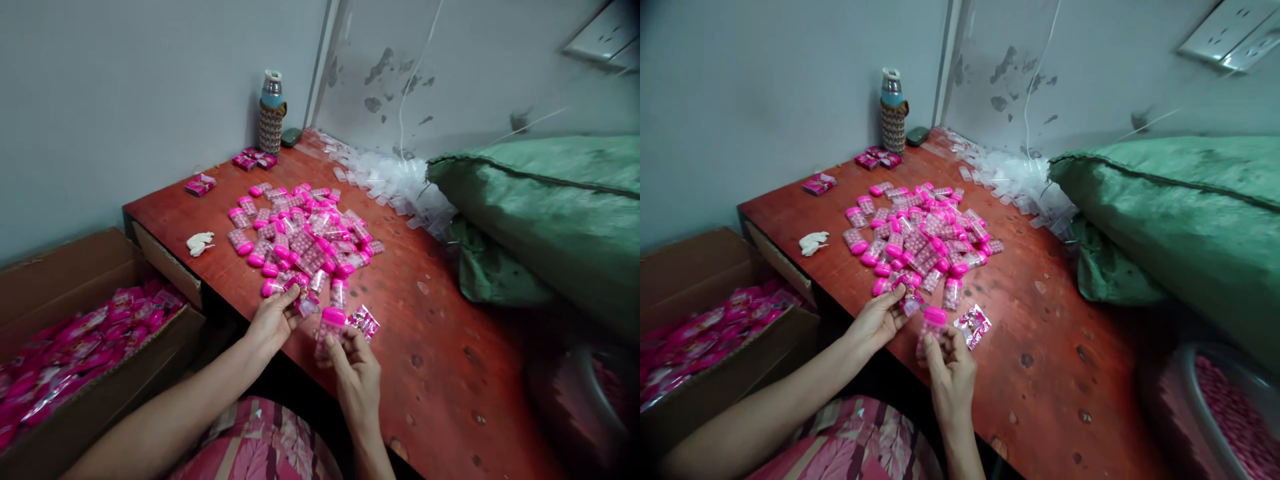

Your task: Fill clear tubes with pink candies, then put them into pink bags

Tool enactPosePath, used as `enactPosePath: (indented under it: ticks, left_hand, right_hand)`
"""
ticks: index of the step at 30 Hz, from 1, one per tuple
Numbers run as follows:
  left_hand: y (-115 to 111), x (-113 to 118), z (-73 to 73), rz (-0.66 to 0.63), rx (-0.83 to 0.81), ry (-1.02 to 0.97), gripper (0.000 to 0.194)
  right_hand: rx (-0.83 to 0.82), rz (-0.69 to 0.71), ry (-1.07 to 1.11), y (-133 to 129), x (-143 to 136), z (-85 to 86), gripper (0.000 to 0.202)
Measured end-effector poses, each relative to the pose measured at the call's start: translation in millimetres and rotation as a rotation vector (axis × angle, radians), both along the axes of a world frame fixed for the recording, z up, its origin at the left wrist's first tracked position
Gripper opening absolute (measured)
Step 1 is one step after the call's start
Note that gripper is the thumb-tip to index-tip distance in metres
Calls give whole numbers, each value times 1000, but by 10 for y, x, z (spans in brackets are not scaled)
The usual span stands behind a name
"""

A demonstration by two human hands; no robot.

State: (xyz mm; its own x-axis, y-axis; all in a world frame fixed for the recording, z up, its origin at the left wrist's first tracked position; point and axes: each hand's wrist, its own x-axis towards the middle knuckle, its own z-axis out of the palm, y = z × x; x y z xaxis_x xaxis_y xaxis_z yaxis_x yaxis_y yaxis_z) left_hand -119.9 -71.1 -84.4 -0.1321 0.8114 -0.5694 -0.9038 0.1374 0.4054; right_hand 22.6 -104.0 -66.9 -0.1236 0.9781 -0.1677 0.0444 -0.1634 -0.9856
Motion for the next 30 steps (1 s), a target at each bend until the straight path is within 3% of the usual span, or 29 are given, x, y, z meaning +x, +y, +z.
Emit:
enactPosePath:
  ticks: [10, 15, 21, 26, 30]
  left_hand:
    - [-19, 151, 71, -26, 82, -23, 14]
    - [-48, 178, 73, -125, 150, 33, 15]
    - [-52, 173, 116, -244, 243, 117, 19]
    - [-53, 202, 103, -302, 212, 147, 21]
    - [-38, 183, 106, -328, 232, 227, 18]
  right_hand:
    - [-79, 11, 49, -31, -66, -61, 21]
    - [-114, 2, 163, 4, -60, -82, 18]
    - [-29, -7, 57, -8, -64, -122, 19]
    - [71, -47, -36, -28, -66, -144, 21]
    - [10, 31, 37, -3, -44, -135, 20]
